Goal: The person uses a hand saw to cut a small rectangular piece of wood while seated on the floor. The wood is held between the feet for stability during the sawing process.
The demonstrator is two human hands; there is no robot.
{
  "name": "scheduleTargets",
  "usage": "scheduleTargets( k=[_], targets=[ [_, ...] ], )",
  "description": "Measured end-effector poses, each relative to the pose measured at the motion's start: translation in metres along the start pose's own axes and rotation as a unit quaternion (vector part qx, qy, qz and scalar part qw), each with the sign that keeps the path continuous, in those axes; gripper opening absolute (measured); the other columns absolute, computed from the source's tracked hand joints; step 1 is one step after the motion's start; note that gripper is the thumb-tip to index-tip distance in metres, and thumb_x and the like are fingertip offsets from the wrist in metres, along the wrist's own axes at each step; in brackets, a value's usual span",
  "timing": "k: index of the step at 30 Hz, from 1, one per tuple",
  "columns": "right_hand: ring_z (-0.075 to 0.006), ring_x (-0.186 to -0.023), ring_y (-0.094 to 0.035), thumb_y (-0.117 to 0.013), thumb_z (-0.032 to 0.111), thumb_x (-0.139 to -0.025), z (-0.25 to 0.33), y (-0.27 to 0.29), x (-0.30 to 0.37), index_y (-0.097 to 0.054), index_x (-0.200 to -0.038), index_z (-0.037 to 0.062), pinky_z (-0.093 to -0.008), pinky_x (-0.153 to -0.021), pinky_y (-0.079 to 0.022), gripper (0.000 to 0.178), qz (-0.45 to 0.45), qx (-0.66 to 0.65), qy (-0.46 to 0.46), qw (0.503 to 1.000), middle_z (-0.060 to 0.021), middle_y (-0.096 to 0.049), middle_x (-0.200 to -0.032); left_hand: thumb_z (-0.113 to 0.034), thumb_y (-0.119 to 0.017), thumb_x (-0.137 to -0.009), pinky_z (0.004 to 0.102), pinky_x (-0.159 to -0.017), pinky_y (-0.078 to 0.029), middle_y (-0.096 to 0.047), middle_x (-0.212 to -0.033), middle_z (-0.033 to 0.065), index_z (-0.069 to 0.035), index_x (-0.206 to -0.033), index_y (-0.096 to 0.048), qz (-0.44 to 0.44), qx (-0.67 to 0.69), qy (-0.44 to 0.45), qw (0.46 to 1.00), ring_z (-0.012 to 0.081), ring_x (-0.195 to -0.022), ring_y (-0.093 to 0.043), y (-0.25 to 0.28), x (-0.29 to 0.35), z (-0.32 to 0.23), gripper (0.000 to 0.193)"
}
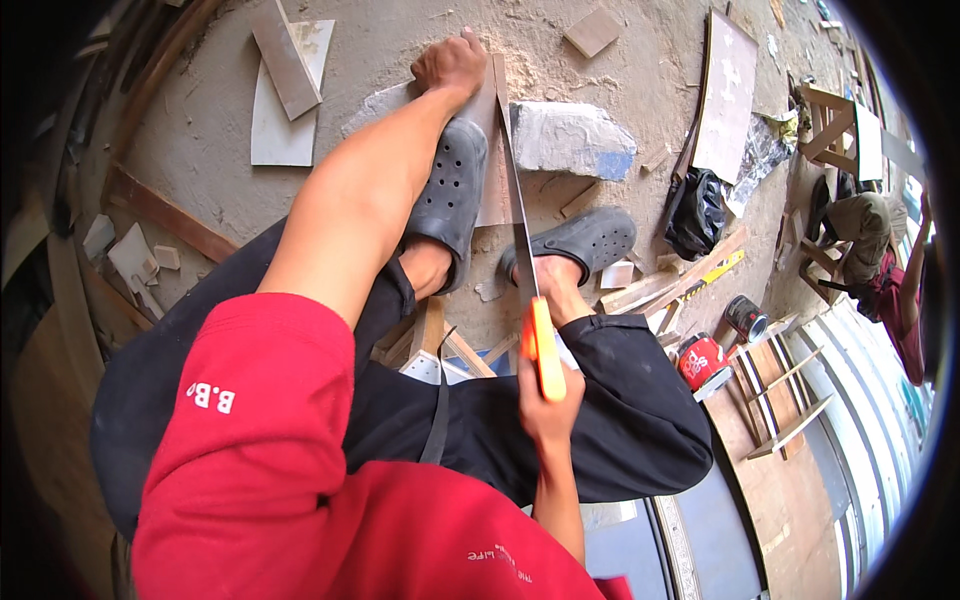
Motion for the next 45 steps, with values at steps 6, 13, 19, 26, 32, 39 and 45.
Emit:
scheduleTargets(
  k=[6, 13, 19, 26, 32, 39, 45],
  targets=[
    [-0.0174, -0.049, -0.053, -0.062, 0.006, -0.086, -0.017, -0.044, -0.063, -0.059, -0.074, -0.0025, -0.0329, -0.050, -0.042, 0.015, -0.053, -0.042, 0.029, 0.997, -0.0111, -0.055, -0.057, -0.045, -0.033, -0.098, 0.0501, -0.085, -0.049, -0.070, -0.091, 0.0263, -0.001, -0.085, -0.074, -0.033, -0.029, -0.041, 0.998, 0.0424, -0.093, -0.068, -0.006, -0.002, -0.004, 0.061],
    [-0.0264, -0.049, -0.057, -0.066, 0.005, -0.081, -0.068, -0.037, -0.013, -0.059, -0.073, -0.0019, -0.0360, -0.051, -0.045, 0.012, -0.018, -0.022, 0.011, 1.000, -0.0142, -0.056, -0.058, -0.041, -0.033, -0.098, 0.0512, -0.088, -0.047, -0.071, -0.086, 0.0227, -0.003, -0.081, -0.075, -0.040, 0.001, -0.021, 0.999, 0.0411, -0.088, -0.069, -0.006, 0.000, -0.002, 0.059],
    [-0.0243, -0.048, -0.056, -0.065, 0.002, -0.083, -0.060, -0.022, 0.002, -0.061, -0.077, -0.0033, -0.0353, -0.051, -0.044, 0.009, 0.000, -0.011, 0.024, 1.000, -0.0144, -0.054, -0.056, -0.040, -0.033, -0.098, 0.0480, -0.085, -0.049, -0.071, -0.083, 0.0237, -0.002, -0.078, -0.075, -0.031, -0.015, -0.023, 0.999, 0.0395, -0.086, -0.069, -0.012, -0.005, 0.004, 0.060],
    [-0.0242, -0.045, -0.053, -0.066, 0.003, -0.082, -0.083, -0.054, -0.029, -0.058, -0.070, -0.0005, -0.0355, -0.048, -0.041, 0.014, -0.028, -0.054, 0.036, 0.998, -0.0120, -0.053, -0.054, -0.041, -0.032, -0.098, 0.0470, -0.079, -0.048, -0.071, -0.081, 0.0228, -0.001, -0.078, -0.074, -0.028, 0.001, -0.011, 1.000, 0.0381, -0.082, -0.069, -0.013, -0.004, 0.001, 0.061],
    [-0.0289, -0.048, -0.059, -0.066, 0.000, -0.078, -0.083, -0.014, 0.034, -0.061, -0.072, -0.0025, -0.0363, -0.049, -0.044, 0.009, -0.047, -0.029, 0.064, 0.996, -0.0154, -0.056, -0.057, -0.041, -0.032, -0.098, 0.0498, -0.082, -0.048, -0.071, -0.084, 0.0232, -0.003, -0.078, -0.074, -0.031, -0.016, -0.002, 0.999, 0.0399, -0.086, -0.069, -0.006, -0.003, -0.001, 0.061],
    [-0.0294, -0.049, -0.054, -0.065, 0.003, -0.081, -0.084, -0.031, -0.016, -0.055, -0.069, 0.0001, -0.0388, -0.051, -0.042, 0.016, -0.021, -0.037, 0.027, 0.999, -0.0144, -0.054, -0.058, -0.041, -0.030, -0.099, 0.0499, -0.081, -0.049, -0.071, -0.082, 0.0233, -0.003, -0.077, -0.074, -0.033, -0.005, -0.011, 0.999, 0.0387, -0.084, -0.069, -0.017, -0.010, 0.006, 0.062],
    [-0.0267, -0.050, -0.057, -0.063, 0.001, -0.082, -0.084, -0.039, -0.034, -0.063, -0.078, -0.0029, -0.0359, -0.052, -0.045, 0.005, -0.013, -0.008, 0.146, 0.989, -0.0141, -0.059, -0.060, -0.046, -0.031, -0.098, 0.0510, -0.089, -0.049, -0.070, -0.094, 0.0260, -0.003, -0.091, -0.075, -0.007, 0.006, -0.001, 1.000, 0.0431, -0.095, -0.067, 0.003, -0.002, -0.006, 0.062]
  ],
)
Point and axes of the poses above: each hand's wrist, its own x-axis away from the middle knuckle, its own y-axis out of the back of the hand, z = x × y, the point moved 3 cm from there along -x, towards the middle knuckle
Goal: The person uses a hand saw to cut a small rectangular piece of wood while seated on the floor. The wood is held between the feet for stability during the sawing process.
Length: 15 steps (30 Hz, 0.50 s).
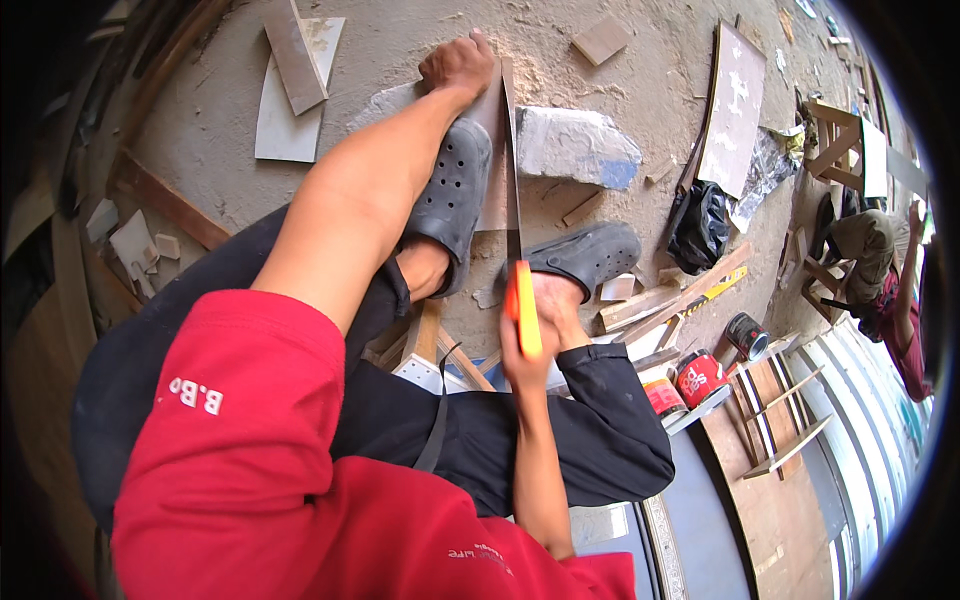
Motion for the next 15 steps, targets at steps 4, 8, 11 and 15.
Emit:
scheduleTargets(
  k=[4, 8, 11, 15],
  targets=[
    [-0.0253, -0.051, -0.056, -0.064, 0.005, -0.084, 0.014, -0.004, -0.024, -0.060, -0.073, -0.0019, -0.0356, -0.052, -0.044, 0.013, -0.029, -0.010, -0.066, 0.997, -0.0127, -0.057, -0.060, -0.042, -0.031, -0.098, 0.0494, -0.086, -0.049, -0.070, -0.091, 0.0252, -0.002, -0.087, -0.075, -0.033, -0.006, -0.035, 0.999, 0.0418, -0.091, -0.068, -0.010, 0.004, 0.001, 0.060],
    [-0.0232, -0.050, -0.059, -0.063, 0.002, -0.084, 0.051, 0.026, 0.046, -0.063, -0.076, -0.0051, -0.0344, -0.051, -0.045, 0.010, -0.024, 0.020, -0.049, 0.998, -0.0134, -0.059, -0.058, -0.042, -0.031, -0.098, 0.0494, -0.087, -0.049, -0.070, -0.092, 0.0252, -0.002, -0.088, -0.075, -0.025, -0.008, -0.009, 1.000, 0.0416, -0.092, -0.068, -0.014, 0.010, 0.004, 0.060],
    [-0.0155, -0.049, -0.054, -0.063, 0.003, -0.085, 0.034, 0.029, 0.029, -0.060, -0.073, -0.0052, -0.0325, -0.051, -0.042, 0.015, -0.019, -0.039, -0.204, 0.978, -0.0091, -0.054, -0.055, -0.043, -0.032, -0.098, 0.0503, -0.088, -0.049, -0.071, -0.091, 0.0251, -0.001, -0.089, -0.075, -0.014, 0.003, 0.008, 1.000, 0.0421, -0.091, -0.068, -0.019, -0.002, 0.009, 0.060],
    [-0.0191, -0.050, -0.055, -0.065, 0.006, -0.084, 0.056, 0.025, -0.001, -0.060, -0.076, -0.0030, -0.0326, -0.052, -0.043, 0.013, 0.008, -0.004, -0.154, 0.988, -0.0120, -0.056, -0.059, -0.044, -0.031, -0.098, 0.0507, -0.090, -0.048, -0.070, -0.094, 0.0255, 0.000, -0.089, -0.075, -0.029, 0.005, 0.004, 1.000, 0.0422, -0.096, -0.067, -0.022, -0.006, 0.017, 0.062]
  ],
)
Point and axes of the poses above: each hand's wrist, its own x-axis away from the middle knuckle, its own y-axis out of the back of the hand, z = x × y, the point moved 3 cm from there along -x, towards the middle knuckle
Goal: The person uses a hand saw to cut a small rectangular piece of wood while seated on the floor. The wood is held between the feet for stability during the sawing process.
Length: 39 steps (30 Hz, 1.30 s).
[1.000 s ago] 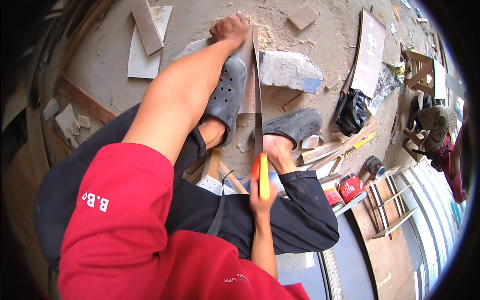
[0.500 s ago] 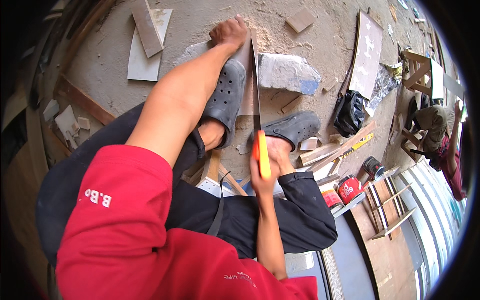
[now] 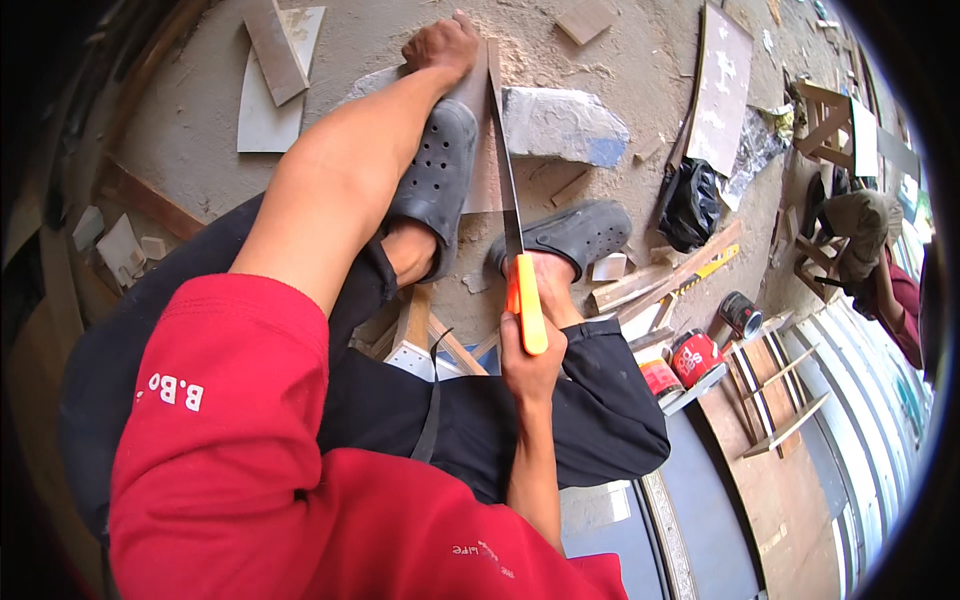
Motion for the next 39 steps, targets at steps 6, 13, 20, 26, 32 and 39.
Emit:
scheduleTargets(
  k=[6, 13, 20, 26, 32, 39],
  targets=[
    [-0.0292, -0.053, -0.061, -0.065, 0.008, -0.083, 0.056, 0.028, 0.014, -0.060, -0.076, -0.0029, -0.0389, -0.054, -0.046, 0.014, -0.004, 0.040, -0.033, 0.999, -0.0178, -0.057, -0.061, -0.045, -0.030, -0.098, 0.0519, -0.092, -0.047, -0.070, -0.097, 0.0250, -0.002, -0.090, -0.075, 0.018, -0.016, -0.004, 1.000, 0.0429, -0.100, -0.066, 0.010, 0.004, -0.016, 0.063],
    [-0.0350, -0.060, -0.062, -0.066, 0.008, -0.082, 0.085, 0.021, -0.010, -0.062, -0.082, -0.0028, -0.0397, -0.059, -0.048, 0.011, 0.010, 0.065, -0.025, 0.998, -0.0209, -0.060, -0.066, -0.048, -0.029, -0.098, 0.0514, -0.094, -0.047, -0.069, -0.104, 0.0242, -0.004, -0.101, -0.074, 0.039, -0.025, 0.032, 0.998, 0.0435, -0.104, -0.064, 0.014, 0.005, -0.009, 0.063],
    [-0.0398, -0.061, -0.060, -0.066, 0.012, -0.083, 0.082, -0.013, -0.032, -0.060, -0.082, -0.0037, -0.0409, -0.058, -0.047, 0.017, 0.028, 0.010, -0.096, 0.995, -0.0231, -0.058, -0.066, -0.049, -0.030, -0.098, 0.0516, -0.093, -0.047, -0.069, -0.102, 0.0262, -0.002, -0.098, -0.074, 0.053, -0.026, 0.019, 0.998, 0.0442, -0.102, -0.065, 0.013, 0.006, -0.015, 0.064],
    [-0.0401, -0.066, -0.064, -0.067, 0.006, -0.080, 0.091, 0.021, 0.016, -0.065, -0.090, -0.0016, -0.0415, -0.060, -0.050, 0.013, 0.011, 0.043, -0.051, 0.998, -0.0218, -0.063, -0.072, -0.050, -0.030, -0.097, 0.0513, -0.095, -0.046, -0.068, -0.104, 0.0269, -0.002, -0.098, -0.074, 0.040, -0.024, 0.026, 0.999, 0.0447, -0.105, -0.064, 0.019, 0.005, -0.019, 0.065],
    [-0.0391, -0.059, -0.062, -0.067, 0.010, -0.081, 0.079, -0.012, -0.023, -0.062, -0.085, -0.0039, -0.0418, -0.056, -0.048, 0.015, 0.011, 0.043, -0.051, 0.998, -0.0244, -0.058, -0.064, -0.047, -0.030, -0.098, 0.0512, -0.093, -0.046, -0.069, -0.103, 0.0257, 0.000, -0.095, -0.074, 0.027, -0.010, 0.010, 1.000, 0.0430, -0.104, -0.065, 0.017, 0.009, -0.015, 0.064],
    [-0.0383, -0.054, -0.057, -0.064, 0.008, -0.082, 0.075, 0.007, -0.017, -0.061, -0.081, -0.0023, -0.0421, -0.054, -0.045, 0.011, -0.040, 0.046, 0.020, 0.998, -0.0223, -0.058, -0.064, -0.050, -0.030, -0.096, 0.0501, -0.095, -0.046, -0.068, -0.105, 0.0272, -0.001, -0.100, -0.073, 0.045, -0.024, 0.025, 0.998, 0.0440, -0.106, -0.064, 0.016, 0.005, -0.016, 0.066]
  ],
)
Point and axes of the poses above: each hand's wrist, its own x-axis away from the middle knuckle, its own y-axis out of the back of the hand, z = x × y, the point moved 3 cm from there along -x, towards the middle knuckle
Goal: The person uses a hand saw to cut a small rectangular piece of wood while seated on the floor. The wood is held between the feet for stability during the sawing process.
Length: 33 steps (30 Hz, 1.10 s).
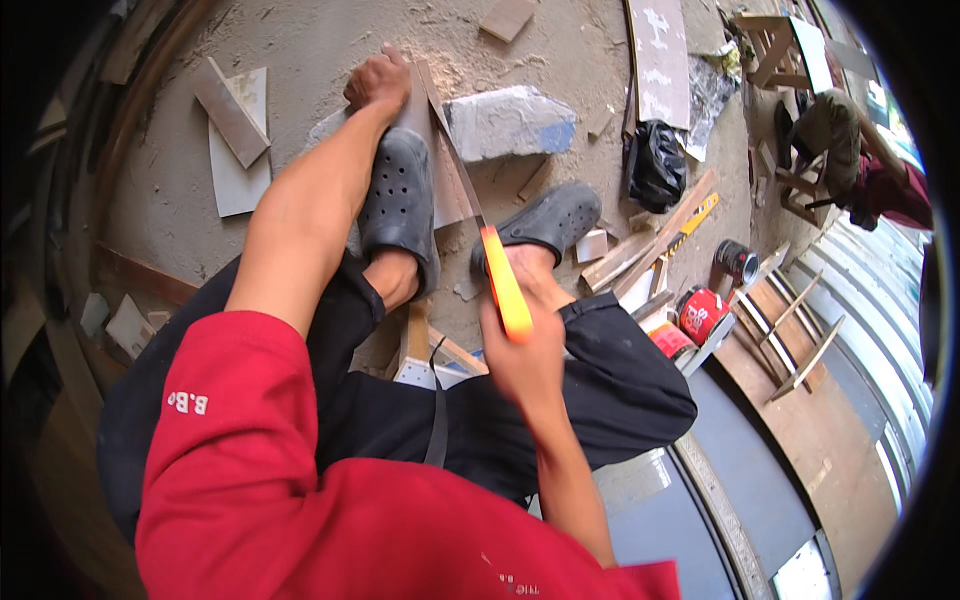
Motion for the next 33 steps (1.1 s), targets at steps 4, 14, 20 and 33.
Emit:
scheduleTargets(
  k=[4, 14, 20, 33],
  targets=[
    [-0.0385, -0.053, -0.055, -0.064, 0.011, -0.082, 0.000, -0.014, -0.018, -0.059, -0.077, -0.0028, -0.0422, -0.054, -0.044, 0.015, 0.041, -0.009, -0.025, 0.999, -0.0226, -0.057, -0.064, -0.047, -0.032, -0.097, 0.0489, -0.093, -0.048, -0.069, -0.101, 0.0258, -0.003, -0.097, -0.075, -0.011, -0.005, 0.004, 1.000, 0.0427, -0.103, -0.065, 0.001, 0.001, 0.000, 0.061],
    [-0.0327, -0.057, -0.057, -0.065, 0.010, -0.083, -0.013, -0.026, -0.024, -0.059, -0.081, -0.0033, -0.0400, -0.056, -0.044, 0.015, 0.050, -0.012, -0.006, 0.999, -0.0198, -0.060, -0.067, -0.047, -0.032, -0.097, 0.0495, -0.091, -0.050, -0.068, -0.102, 0.0273, 0.000, -0.095, -0.074, -0.001, 0.004, -0.002, 1.000, 0.0437, -0.100, -0.066, -0.014, -0.012, 0.011, 0.064],
    [-0.0220, -0.057, -0.059, -0.066, 0.011, -0.084, 0.018, 0.005, 0.014, -0.059, -0.078, -0.0038, -0.0339, -0.058, -0.046, 0.017, 0.047, -0.047, -0.096, 0.993, -0.0165, -0.056, -0.063, -0.047, -0.032, -0.097, 0.0486, -0.092, -0.050, -0.069, -0.101, 0.0263, -0.003, -0.094, -0.075, 0.000, 0.002, -0.002, 1.000, 0.0434, -0.101, -0.065, -0.009, -0.006, 0.000, 0.061],
    [-0.0377, -0.066, -0.065, -0.068, 0.009, -0.079, -0.011, 0.013, 0.025, -0.065, -0.090, -0.0020, -0.0376, -0.061, -0.051, 0.015, 0.070, -0.042, -0.067, 0.994, -0.0202, -0.063, -0.071, -0.052, -0.029, -0.097, 0.0491, -0.090, -0.048, -0.067, -0.099, 0.0309, 0.005, -0.091, -0.072, -0.017, -0.019, -0.025, 0.999, 0.0440, -0.099, -0.066, -0.018, -0.006, 0.004, 0.071]
  ],
)
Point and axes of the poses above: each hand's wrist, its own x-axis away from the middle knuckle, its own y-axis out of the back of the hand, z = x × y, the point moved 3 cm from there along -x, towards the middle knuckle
